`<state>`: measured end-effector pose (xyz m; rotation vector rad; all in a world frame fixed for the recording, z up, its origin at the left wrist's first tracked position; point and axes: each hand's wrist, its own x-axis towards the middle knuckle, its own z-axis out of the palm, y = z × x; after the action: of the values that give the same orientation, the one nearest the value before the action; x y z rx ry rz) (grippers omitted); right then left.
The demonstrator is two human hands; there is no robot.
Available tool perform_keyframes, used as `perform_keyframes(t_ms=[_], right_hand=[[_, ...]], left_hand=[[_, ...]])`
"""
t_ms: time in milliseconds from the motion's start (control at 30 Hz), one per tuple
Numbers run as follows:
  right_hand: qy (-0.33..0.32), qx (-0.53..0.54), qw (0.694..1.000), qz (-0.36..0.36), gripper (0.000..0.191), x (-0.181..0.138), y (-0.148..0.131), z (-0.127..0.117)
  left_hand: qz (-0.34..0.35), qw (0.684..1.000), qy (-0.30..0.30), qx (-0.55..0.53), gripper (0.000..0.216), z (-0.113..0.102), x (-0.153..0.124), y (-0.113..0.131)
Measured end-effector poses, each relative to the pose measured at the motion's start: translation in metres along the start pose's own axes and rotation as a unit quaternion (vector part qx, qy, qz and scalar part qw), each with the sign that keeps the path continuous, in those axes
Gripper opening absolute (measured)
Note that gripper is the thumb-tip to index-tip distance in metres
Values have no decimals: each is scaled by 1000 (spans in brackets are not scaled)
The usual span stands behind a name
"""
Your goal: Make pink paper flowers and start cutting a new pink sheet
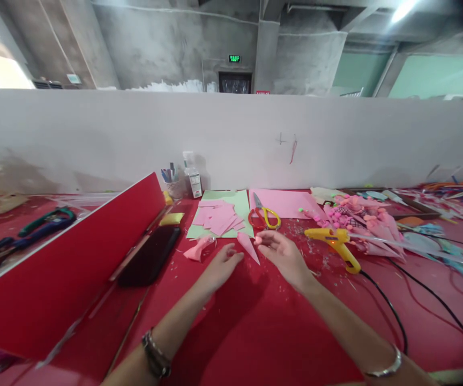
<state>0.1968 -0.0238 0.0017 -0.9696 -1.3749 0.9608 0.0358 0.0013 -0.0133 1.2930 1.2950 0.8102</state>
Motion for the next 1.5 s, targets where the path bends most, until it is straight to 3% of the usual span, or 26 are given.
perform_keyframes(t_ms=[167,300,433,700,833,1000,1167,1300,1500], right_hand=[[25,-24,997,73,22,1,26,0],[38,-19,994,98,22,-4,35,4],[71,4,991,115,21,-3,42,1],[153,8,981,115,24,1,47,-12],[135,22,986,96,26,0,38,-9],[83,44,993,72,26,-3,22,-2],[86,11,995,55,29,-7,9,-1],[59,-21,998,27,21,-9,4,-2],[82,-10,994,78,20,-11,6,2]], left_hand=[[119,985,15,127,57,14,17,4],[119,934,94,323,64,23,30,12],[116,907,92,395,66,30,41,18],[179,928,25,327,56,18,45,8],[218,951,16,219,51,5,27,2],[173,975,-23,134,36,-6,-2,-2],[178,968,-56,168,13,-7,-13,-12],[179,961,-62,202,13,-8,-14,-12],[162,958,-69,226,14,-7,-17,-8]])
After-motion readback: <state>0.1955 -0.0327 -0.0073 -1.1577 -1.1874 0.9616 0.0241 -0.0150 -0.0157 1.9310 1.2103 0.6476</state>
